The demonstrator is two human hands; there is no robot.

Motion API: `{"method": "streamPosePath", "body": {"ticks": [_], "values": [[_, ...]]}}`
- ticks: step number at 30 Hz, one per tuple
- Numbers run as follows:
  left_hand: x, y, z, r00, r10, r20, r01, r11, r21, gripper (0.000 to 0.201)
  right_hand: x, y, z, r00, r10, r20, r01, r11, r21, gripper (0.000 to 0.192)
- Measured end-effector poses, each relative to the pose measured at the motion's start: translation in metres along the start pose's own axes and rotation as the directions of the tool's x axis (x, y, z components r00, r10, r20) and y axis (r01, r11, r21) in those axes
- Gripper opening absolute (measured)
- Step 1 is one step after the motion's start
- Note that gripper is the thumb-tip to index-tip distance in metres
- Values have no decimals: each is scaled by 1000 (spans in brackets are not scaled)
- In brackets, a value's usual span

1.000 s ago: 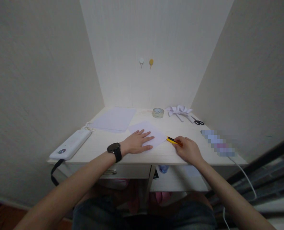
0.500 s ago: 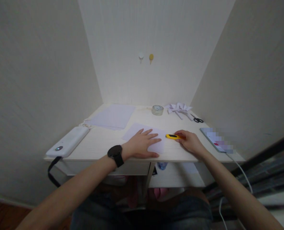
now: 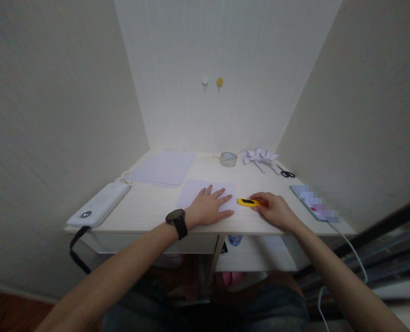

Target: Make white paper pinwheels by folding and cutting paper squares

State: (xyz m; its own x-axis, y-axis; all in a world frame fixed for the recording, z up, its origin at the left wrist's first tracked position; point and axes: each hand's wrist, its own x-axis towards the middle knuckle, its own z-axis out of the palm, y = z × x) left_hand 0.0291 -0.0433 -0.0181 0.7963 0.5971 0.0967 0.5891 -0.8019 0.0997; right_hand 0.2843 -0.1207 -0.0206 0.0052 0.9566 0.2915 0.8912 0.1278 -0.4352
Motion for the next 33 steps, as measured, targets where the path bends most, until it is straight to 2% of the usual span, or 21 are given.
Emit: {"method": "streamPosePath", "body": {"ticks": [8, 16, 19, 23, 25, 28, 33], "values": [[-1, 1, 2, 1000, -13, -22, 14, 1000, 28, 75, -8, 4, -2, 996, -58, 64, 48, 989, 142, 26], [0, 3, 3, 999, -43, -24, 45, 998, 54, 73, -19, 2, -3, 991, -36, 126, -1, 959, 283, 31], [2, -3, 0, 998, -38, -47, 40, 998, 44, 71, -20, 2, -4, 992, -62, 107, 37, 973, 226, 32], [4, -24, -4, 996, 77, -34, -76, 997, 23, 59, -21, -4, -2, 982, -187, -20, 188, 982, 19, 38], [4, -35, -2, 996, 84, -23, -83, 996, 21, 56, -23, -9, 3, 971, -237, -43, 234, 971, -53, 41], [3, -43, 3, 999, 50, -12, -50, 998, 26, 57, -25, -18, 13, 969, -245, -37, 241, 965, -101, 35], [1, -41, 8, 999, 32, -8, -32, 999, 24, 58, -26, -22, 22, 967, -250, -52, 244, 965, -96, 27]]}}
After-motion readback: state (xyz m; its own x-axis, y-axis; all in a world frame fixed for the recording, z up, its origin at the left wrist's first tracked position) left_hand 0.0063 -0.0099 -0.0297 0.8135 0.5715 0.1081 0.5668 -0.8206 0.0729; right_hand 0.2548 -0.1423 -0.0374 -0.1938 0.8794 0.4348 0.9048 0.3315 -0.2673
